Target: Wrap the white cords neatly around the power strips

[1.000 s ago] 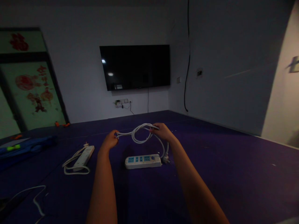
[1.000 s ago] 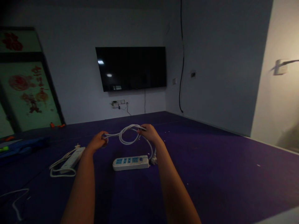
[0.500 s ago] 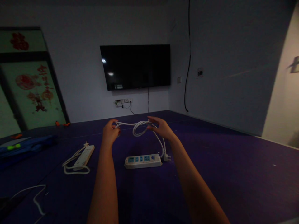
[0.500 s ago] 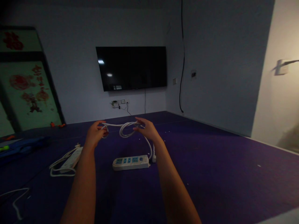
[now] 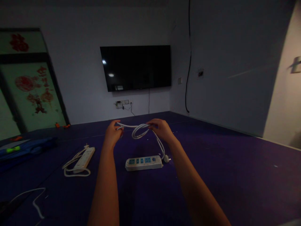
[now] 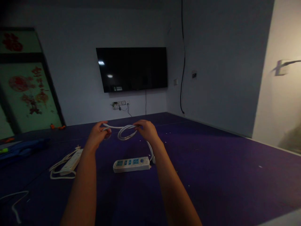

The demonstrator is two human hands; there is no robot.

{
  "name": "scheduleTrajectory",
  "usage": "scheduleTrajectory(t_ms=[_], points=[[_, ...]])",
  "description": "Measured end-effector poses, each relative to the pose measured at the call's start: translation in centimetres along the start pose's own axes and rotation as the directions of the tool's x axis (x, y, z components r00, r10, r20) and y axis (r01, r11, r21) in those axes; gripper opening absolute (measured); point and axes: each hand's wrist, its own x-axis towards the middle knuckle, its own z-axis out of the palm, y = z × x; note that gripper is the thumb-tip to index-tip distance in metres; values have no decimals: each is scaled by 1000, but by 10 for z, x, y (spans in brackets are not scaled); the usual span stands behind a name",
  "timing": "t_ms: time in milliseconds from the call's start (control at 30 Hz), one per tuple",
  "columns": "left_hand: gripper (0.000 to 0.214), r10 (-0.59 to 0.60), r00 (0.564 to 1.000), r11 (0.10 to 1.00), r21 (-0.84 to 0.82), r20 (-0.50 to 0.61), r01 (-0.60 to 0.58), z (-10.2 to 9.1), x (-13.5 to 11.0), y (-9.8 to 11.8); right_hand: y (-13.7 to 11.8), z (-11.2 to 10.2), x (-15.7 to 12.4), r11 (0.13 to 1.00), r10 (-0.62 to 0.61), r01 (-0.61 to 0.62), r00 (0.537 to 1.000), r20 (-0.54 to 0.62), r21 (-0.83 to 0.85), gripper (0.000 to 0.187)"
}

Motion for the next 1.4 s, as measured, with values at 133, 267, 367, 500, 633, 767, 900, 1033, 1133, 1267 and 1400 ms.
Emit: scheduleTrajectory(t_ms=[133, 267, 367, 500, 633, 767, 900, 1033, 1133, 1267, 1400], points=[[63, -51, 996, 997, 61, 69, 47, 8, 2, -9, -4, 2, -1, 997, 37, -40, 999, -37, -61, 21], [87, -74, 994, 993, 102, 85, 65, 12, 2, -11, -4, 4, -2, 990, 66, -78, 993, -97, -119, 22], [103, -48, 992, 992, 123, 114, 34, 6, -3, -5, -4, 4, -3, 982, 95, -115, 986, -136, -152, 21], [107, 130, 984, 969, 194, 123, -152, -7, -13, 12, -7, 5, -3, 967, 131, -165, 976, -175, -193, 19], [76, 368, 929, 897, 244, 46, -368, -5, -19, 28, -13, 7, -3, 956, 132, -169, 978, -161, -242, 18], [45, 458, 886, 830, 322, 69, -455, 13, -23, 37, -18, 8, -2, 952, 122, -151, 985, -122, -268, 20], [31, 439, 892, 743, 517, 104, -426, 27, -25, 37, -18, 8, -2, 959, 77, -96, 994, -79, -265, 20], [17, 375, 919, 762, 526, 118, -378, 24, -19, 30, -19, 9, -2, 961, 35, -48, 998, -54, -274, 20], [15, 349, 929, 818, 443, 125, -367, 18, -14, 23, -19, 11, -1, 961, 13, -21, 999, -31, -276, 20], [14, 277, 954, 905, 304, 112, -299, 10, -7, 13, -14, 11, -2, 975, -13, 2, 999, -51, -224, 20], [21, 225, 966, 944, 218, 127, -248, 6, -2, 1, -1, 11, -3, 988, 71, -96, 979, -191, -123, 18]])
